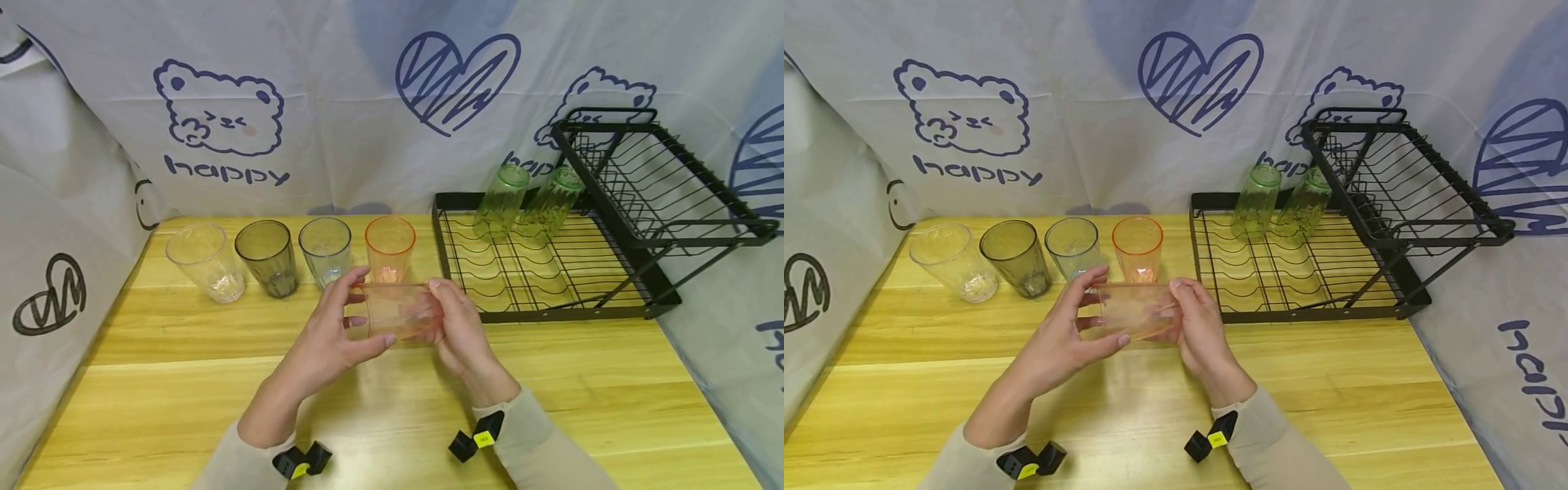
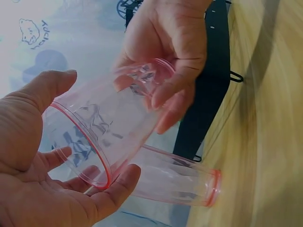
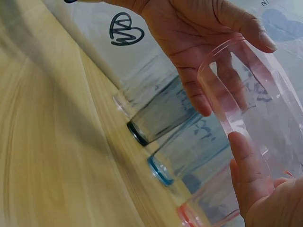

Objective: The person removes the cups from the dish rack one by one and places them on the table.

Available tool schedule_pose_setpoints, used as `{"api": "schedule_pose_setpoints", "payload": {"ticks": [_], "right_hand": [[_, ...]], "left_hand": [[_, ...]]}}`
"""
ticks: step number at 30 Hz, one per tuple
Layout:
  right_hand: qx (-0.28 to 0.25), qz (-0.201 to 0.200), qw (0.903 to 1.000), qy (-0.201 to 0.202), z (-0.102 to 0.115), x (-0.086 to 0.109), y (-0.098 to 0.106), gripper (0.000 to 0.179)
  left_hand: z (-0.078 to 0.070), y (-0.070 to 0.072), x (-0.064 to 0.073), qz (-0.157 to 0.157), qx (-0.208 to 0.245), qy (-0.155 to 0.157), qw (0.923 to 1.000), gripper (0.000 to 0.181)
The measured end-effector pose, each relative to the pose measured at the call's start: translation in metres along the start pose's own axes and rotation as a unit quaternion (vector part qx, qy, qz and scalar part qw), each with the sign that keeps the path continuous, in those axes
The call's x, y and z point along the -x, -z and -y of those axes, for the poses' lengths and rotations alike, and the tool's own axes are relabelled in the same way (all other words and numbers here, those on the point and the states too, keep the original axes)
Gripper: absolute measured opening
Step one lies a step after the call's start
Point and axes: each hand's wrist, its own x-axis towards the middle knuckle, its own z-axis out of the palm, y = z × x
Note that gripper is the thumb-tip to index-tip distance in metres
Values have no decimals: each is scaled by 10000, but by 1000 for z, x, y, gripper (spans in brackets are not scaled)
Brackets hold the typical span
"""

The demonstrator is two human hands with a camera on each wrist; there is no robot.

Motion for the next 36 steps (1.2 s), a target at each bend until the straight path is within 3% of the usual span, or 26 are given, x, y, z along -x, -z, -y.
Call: {"api": "schedule_pose_setpoints", "payload": {"ticks": [10, 19, 27, 36], "right_hand": [[-422, 395, 9970, -513, -6, 0, 2, 29], [-914, 511, 9897, -979, -13, 1, -2, 39], [-860, 532, 9890, -1080, -18, 2, -6, 45], [-833, 682, 9865, -1237, -21, 2, -4, 49]], "left_hand": [[-10, 0, 8, 17, -732, -14, 9973, 106], [-14, 0, 10, -153, -970, -125, 9951, 104], [-16, 1, 12, -388, -1275, -220, 9908, 97], [-19, 2, 13, -418, -1441, -90, 9886, 97]]}}
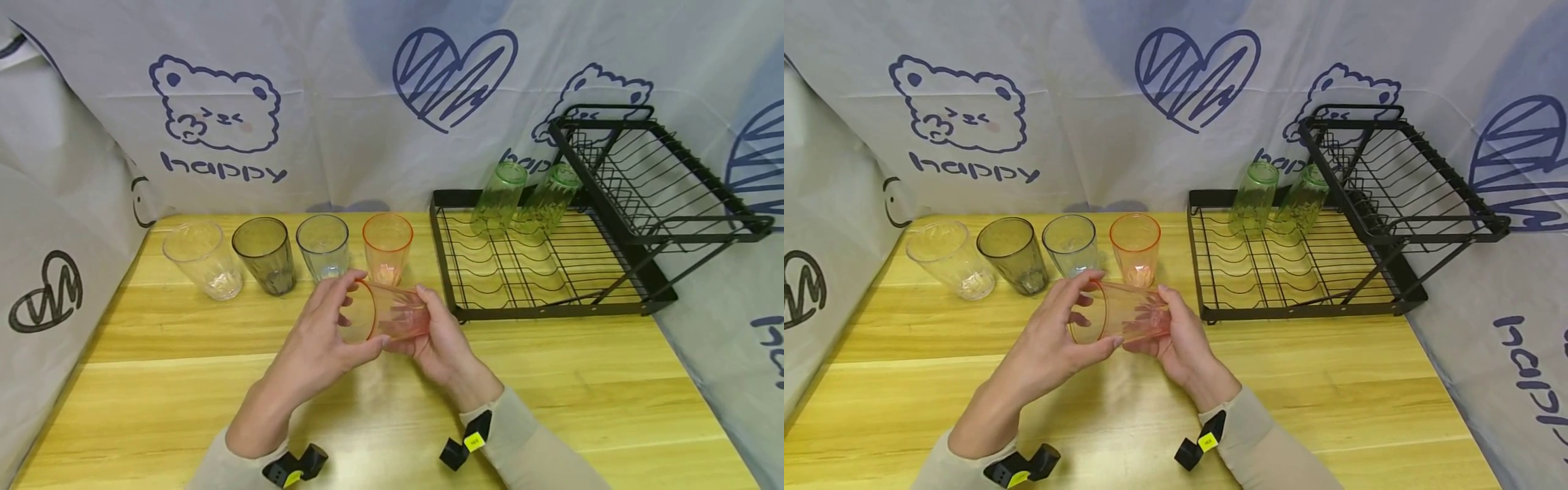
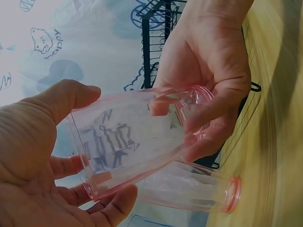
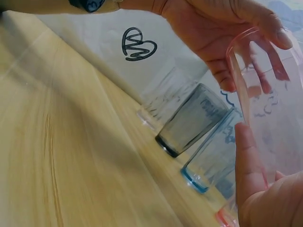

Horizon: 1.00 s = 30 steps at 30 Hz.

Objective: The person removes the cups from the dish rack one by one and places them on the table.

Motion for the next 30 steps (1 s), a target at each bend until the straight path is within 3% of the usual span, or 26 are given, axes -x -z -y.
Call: {"api": "schedule_pose_setpoints", "payload": {"ticks": [8, 15, 22, 30], "right_hand": [[564, 48, 9983, -134, -7, -1, 2, 60], [1248, -503, 9908, 171, -10, -1, 1, 59], [1643, -927, 9805, 543, -13, -2, 6, 52], [1509, -1098, 9804, 627, -13, -2, 9, 35]], "left_hand": [[-2, 8, 6, -30, -406, -5, 9992, 101], [0, 22, 8, -16, -901, -160, 9958, 105], [17, 62, 24, -37, -1553, 155, 9877, 93], [43, 111, 34, -39, -2232, 693, 9723, 103]]}}
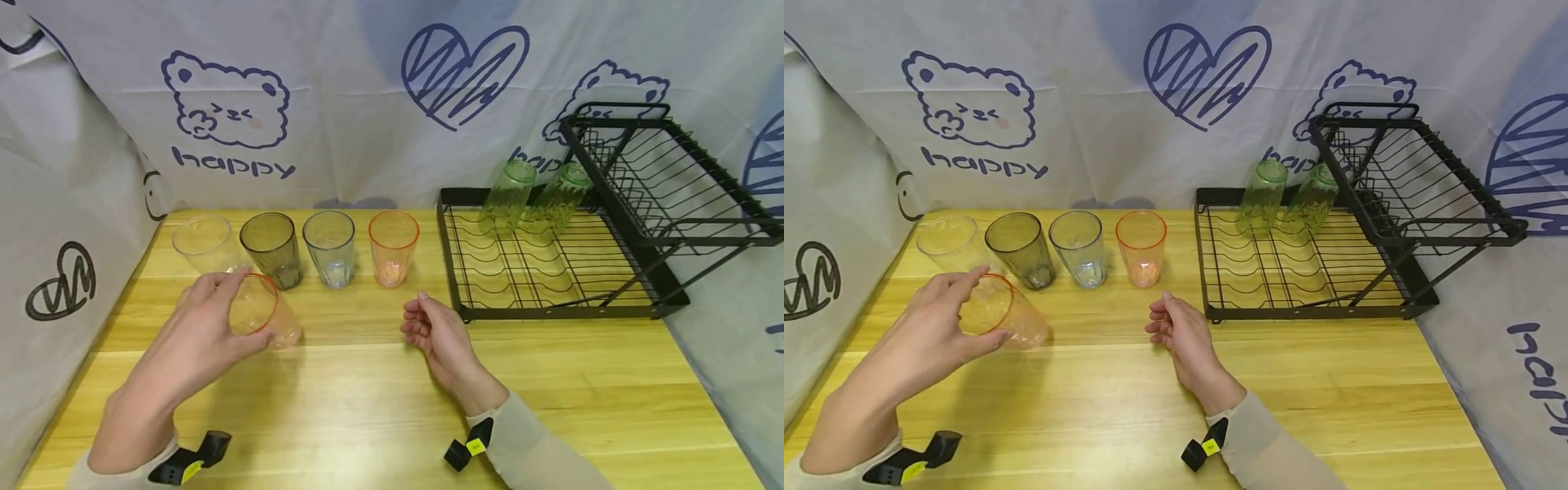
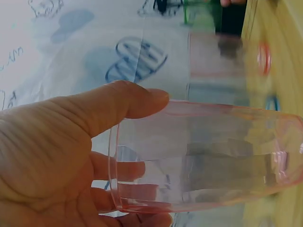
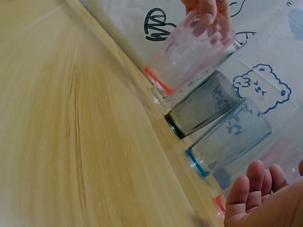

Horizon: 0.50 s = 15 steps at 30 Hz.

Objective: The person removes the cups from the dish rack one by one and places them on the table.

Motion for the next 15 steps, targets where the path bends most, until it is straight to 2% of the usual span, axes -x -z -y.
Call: {"api": "schedule_pose_setpoints", "payload": {"ticks": [8, 15], "right_hand": [[32, 24, 10000, -34, 2, 2, 0, 22], [186, 176, 9996, -90, 0, 3, -1, 22]], "left_hand": [[46, 24, -9, 228, -336, 260, 9988, 100], [69, 38, -12, 581, -518, 429, 9960, 103]]}}
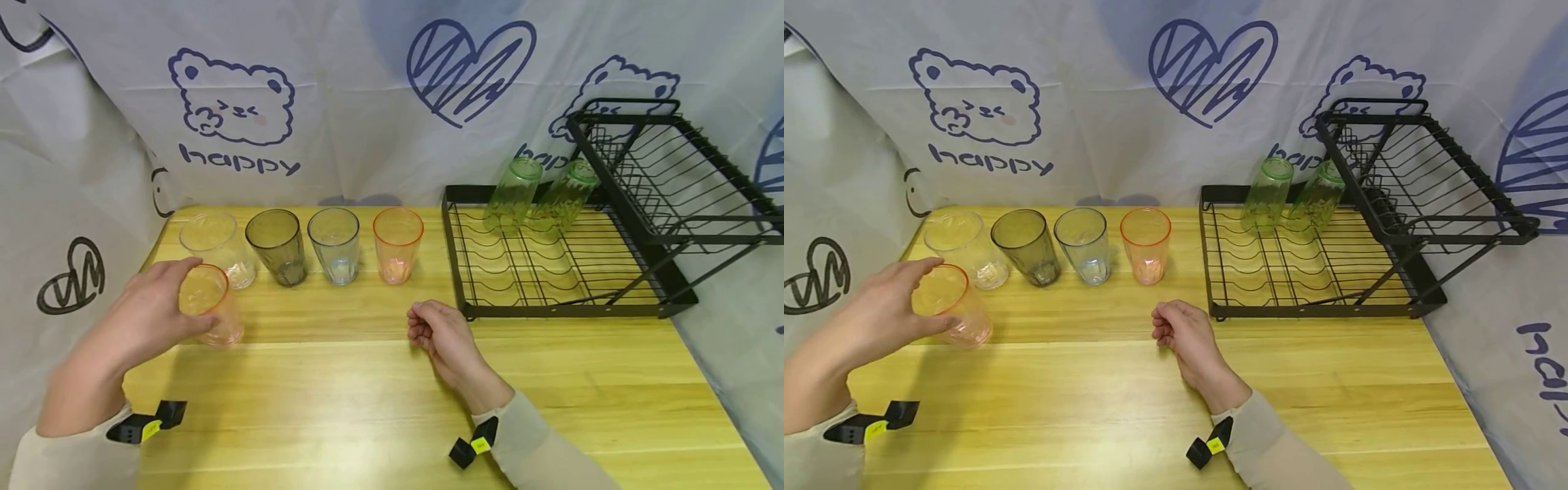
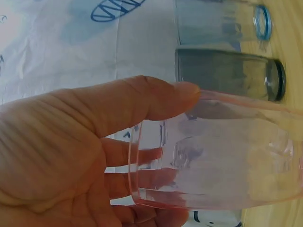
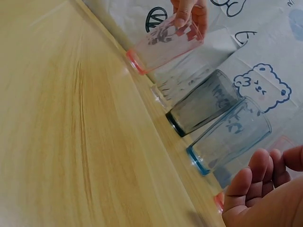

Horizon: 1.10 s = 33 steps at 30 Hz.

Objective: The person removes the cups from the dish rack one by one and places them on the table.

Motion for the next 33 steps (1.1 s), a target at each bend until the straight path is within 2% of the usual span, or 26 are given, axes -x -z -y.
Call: {"api": "schedule_pose_setpoints", "payload": {"ticks": [13, 33], "right_hand": [[187, 57, 9998, -9, -1, 1, 2, 22], [136, 31, 9999, -33, -2, 0, 2, 21]], "left_hand": [[20, 3, -6, 125, -67, 125, 9998, 103], [26, 6, -8, 276, -2, 260, 9993, 105]]}}
